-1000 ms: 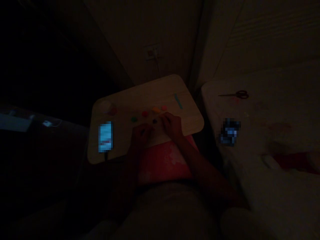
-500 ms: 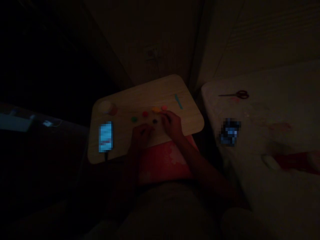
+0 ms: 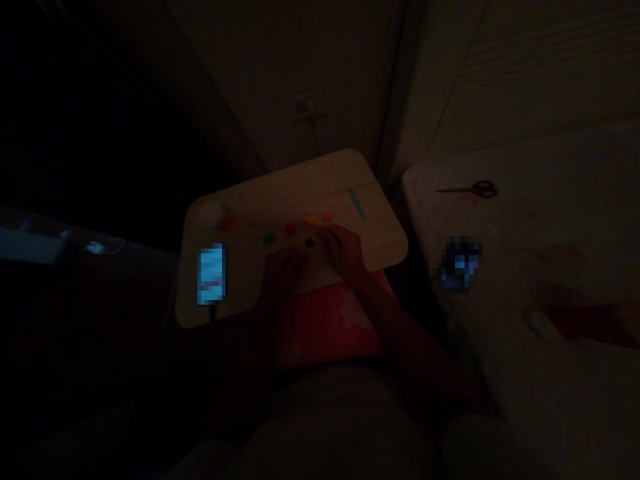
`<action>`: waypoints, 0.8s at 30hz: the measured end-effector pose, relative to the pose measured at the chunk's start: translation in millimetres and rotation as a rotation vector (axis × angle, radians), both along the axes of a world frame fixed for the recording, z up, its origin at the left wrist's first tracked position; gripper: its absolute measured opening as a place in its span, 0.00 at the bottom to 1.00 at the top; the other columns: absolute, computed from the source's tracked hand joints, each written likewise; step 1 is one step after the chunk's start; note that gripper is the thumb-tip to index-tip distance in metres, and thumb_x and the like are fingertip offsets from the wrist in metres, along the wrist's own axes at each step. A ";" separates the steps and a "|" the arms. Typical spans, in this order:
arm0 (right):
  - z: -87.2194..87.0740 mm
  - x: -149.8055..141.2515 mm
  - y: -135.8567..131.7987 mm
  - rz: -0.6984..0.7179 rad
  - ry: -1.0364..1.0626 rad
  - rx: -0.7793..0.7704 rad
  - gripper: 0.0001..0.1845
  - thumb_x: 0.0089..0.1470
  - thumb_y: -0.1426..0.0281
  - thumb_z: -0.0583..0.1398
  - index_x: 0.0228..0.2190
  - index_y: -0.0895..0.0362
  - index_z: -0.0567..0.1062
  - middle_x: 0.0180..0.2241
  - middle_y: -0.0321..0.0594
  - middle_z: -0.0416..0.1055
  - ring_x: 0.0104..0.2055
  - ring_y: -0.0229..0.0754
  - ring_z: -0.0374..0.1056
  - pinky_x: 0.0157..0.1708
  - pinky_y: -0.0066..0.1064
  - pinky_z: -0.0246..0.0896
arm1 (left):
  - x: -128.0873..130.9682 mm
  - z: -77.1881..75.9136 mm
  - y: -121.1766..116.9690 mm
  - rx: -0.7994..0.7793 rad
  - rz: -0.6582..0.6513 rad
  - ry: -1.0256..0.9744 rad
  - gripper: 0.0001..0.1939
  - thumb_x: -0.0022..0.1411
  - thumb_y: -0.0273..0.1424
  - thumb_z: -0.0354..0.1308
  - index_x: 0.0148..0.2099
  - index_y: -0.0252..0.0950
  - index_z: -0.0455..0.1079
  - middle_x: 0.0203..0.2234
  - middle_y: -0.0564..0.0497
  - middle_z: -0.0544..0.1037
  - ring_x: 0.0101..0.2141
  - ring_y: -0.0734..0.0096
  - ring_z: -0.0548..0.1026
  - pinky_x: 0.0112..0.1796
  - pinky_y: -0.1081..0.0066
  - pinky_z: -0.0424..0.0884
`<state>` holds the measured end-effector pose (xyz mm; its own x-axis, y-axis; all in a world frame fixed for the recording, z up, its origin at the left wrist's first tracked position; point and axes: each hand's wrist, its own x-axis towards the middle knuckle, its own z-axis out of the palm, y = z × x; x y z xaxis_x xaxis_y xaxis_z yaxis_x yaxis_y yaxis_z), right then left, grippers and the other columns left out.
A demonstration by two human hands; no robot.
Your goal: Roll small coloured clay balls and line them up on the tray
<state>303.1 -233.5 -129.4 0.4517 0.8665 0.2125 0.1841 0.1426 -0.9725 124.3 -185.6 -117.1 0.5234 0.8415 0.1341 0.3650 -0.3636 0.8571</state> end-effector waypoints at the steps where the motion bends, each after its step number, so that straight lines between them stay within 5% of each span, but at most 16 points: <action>1: 1.0 -0.1 -0.5 -0.004 -0.001 -0.002 0.12 0.61 0.64 0.60 0.32 0.56 0.81 0.21 0.35 0.72 0.21 0.37 0.65 0.24 0.29 0.59 | 0.0 -0.2 0.2 0.004 -0.001 -0.002 0.15 0.69 0.34 0.56 0.33 0.34 0.80 0.27 0.50 0.79 0.29 0.70 0.74 0.34 0.71 0.67; 14: -1.9 -1.1 0.9 -0.145 -0.015 -0.018 0.16 0.48 0.63 0.71 0.20 0.55 0.71 0.17 0.29 0.65 0.21 0.34 0.57 0.23 0.28 0.52 | -0.6 0.1 0.3 0.015 -0.007 -0.002 0.16 0.69 0.32 0.55 0.32 0.34 0.80 0.24 0.51 0.77 0.26 0.72 0.71 0.31 0.72 0.65; 19: -1.5 1.0 1.7 -0.081 -0.048 0.027 0.08 0.55 0.64 0.67 0.28 0.55 0.83 0.27 0.39 0.79 0.29 0.41 0.71 0.33 0.33 0.66 | -0.5 -1.1 0.3 0.013 -0.002 -0.017 0.15 0.69 0.33 0.55 0.33 0.34 0.80 0.25 0.51 0.77 0.27 0.71 0.72 0.32 0.71 0.65; 24: -6.7 3.6 2.8 -0.054 -0.122 0.108 0.13 0.60 0.66 0.62 0.42 0.53 0.85 0.41 0.44 0.83 0.42 0.46 0.77 0.46 0.39 0.71 | -0.9 -0.4 0.2 0.013 -0.010 -0.011 0.16 0.69 0.33 0.55 0.34 0.34 0.80 0.27 0.50 0.79 0.28 0.72 0.73 0.32 0.72 0.66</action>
